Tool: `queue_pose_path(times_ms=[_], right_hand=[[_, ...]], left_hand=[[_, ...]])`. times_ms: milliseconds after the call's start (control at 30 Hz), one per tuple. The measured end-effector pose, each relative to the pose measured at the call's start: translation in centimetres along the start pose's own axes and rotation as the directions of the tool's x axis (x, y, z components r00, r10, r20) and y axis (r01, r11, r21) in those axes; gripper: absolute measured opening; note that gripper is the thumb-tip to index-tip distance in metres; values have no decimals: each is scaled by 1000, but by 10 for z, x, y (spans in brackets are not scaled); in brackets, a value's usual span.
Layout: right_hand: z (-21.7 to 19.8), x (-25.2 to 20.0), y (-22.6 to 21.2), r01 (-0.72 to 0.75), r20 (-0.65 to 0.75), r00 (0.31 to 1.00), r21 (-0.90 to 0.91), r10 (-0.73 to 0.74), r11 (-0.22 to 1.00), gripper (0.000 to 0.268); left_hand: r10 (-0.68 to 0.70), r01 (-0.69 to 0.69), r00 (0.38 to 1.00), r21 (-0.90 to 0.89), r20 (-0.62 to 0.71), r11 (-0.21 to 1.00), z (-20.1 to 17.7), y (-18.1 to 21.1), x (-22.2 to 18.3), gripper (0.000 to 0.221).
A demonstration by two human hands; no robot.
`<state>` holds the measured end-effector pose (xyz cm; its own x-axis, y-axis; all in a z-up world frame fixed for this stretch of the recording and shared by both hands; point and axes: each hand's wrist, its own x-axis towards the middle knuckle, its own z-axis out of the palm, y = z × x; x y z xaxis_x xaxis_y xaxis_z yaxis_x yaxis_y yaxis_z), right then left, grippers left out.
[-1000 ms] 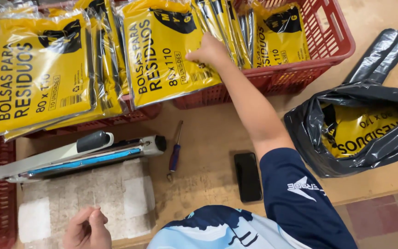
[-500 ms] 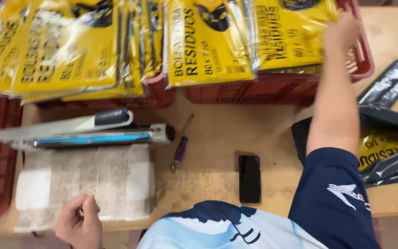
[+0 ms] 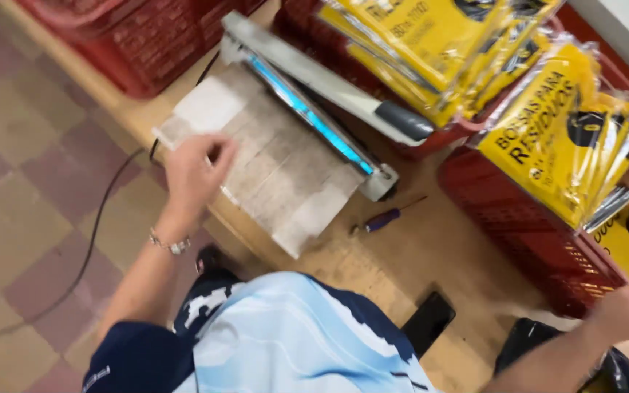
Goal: Sealing plastic bags using a heat sealer and organizing them into crates.
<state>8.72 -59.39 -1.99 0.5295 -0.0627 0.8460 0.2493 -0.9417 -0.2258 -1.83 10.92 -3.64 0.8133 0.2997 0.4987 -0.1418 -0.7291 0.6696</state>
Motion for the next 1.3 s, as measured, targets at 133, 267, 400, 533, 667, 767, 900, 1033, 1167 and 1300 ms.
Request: queue_pose_path(times_ms=[133,267,400,533,667,767,900,1033,1167,1300], right_hand=[[-24,-49,-191,-123,118,989,275,93,954,16],[-6,-105,-311,-569,455,796,336,399,751,5],[20,-155,-402,-710,706,659,467,261,527,6],[35,-154,-492,-795,870,472,349,143,496,8],[89,-140,-559,-735,915,403,305,28,605,11],[160,-130,-588,-788,914,402,374,-52,488,29],[252,-99,-622,-775,885,450,455,-123,438,39],[338,-57,-663,-864,945,327,286,28,414,52],[395,-29,-698,-875,952,264,170,153,454,74],[451,-27,-706,-966,896,208,126,392,224,86]], left_hand=[[214,-139,975,600,-56,788,-47,-72,33,39],[299,-131,952,784,-72,606,-85,-134,86,64],[146,-208,978,682,148,701,-83,-222,128,83],[402,-360,912,637,86,681,-68,-262,152,36],[484,-401,875,574,10,714,-72,-256,147,38],[438,-385,898,570,49,726,-84,-246,144,35],[247,-257,966,402,78,879,-121,-224,133,43],[-278,374,917,376,-286,848,-136,-238,157,72],[-649,657,749,26,-133,753,-153,-282,181,107],[-824,870,464,-339,325,357,-168,-282,200,71]])
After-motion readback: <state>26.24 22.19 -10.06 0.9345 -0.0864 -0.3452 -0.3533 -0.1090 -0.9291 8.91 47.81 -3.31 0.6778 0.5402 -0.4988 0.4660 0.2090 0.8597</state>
